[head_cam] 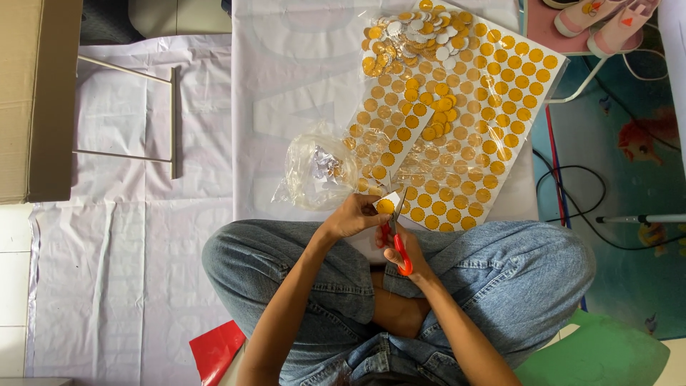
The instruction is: Cutting out circular stickers from a sheet using scissors
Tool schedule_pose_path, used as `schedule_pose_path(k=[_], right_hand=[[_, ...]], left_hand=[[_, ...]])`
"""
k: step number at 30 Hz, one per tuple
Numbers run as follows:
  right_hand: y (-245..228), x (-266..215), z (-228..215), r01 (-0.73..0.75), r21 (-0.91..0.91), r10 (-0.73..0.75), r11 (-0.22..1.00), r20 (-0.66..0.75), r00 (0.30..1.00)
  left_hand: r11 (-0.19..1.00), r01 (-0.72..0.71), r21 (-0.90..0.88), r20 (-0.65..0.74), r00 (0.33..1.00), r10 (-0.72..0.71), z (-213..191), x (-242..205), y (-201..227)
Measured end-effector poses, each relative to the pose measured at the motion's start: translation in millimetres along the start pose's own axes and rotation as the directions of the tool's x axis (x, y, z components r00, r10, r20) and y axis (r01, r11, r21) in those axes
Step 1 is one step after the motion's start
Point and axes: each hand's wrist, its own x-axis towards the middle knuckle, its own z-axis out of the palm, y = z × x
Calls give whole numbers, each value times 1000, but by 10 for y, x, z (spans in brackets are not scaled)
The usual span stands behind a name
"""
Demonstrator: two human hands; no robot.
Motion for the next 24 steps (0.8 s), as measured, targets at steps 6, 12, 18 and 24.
schedule_pose_path(k=[6,12,18,24], right_hand=[[-174,-6,36,-26,-51,26,998,-6,1000],[-85,-5,5,-35,-67,35,997,-12,999],[-81,-39,-21,6,-113,-7,994,-11,1000],[22,-55,-86,25,-127,-26,992,-13,1000]], left_hand=[[994,39,105,-15,999,-37,-11,-74,196],[980,58,191,-40,998,-51,-6,-62,231],[978,77,192,-47,996,-69,-4,-45,175],[980,71,187,-52,997,-62,3,-53,246]])
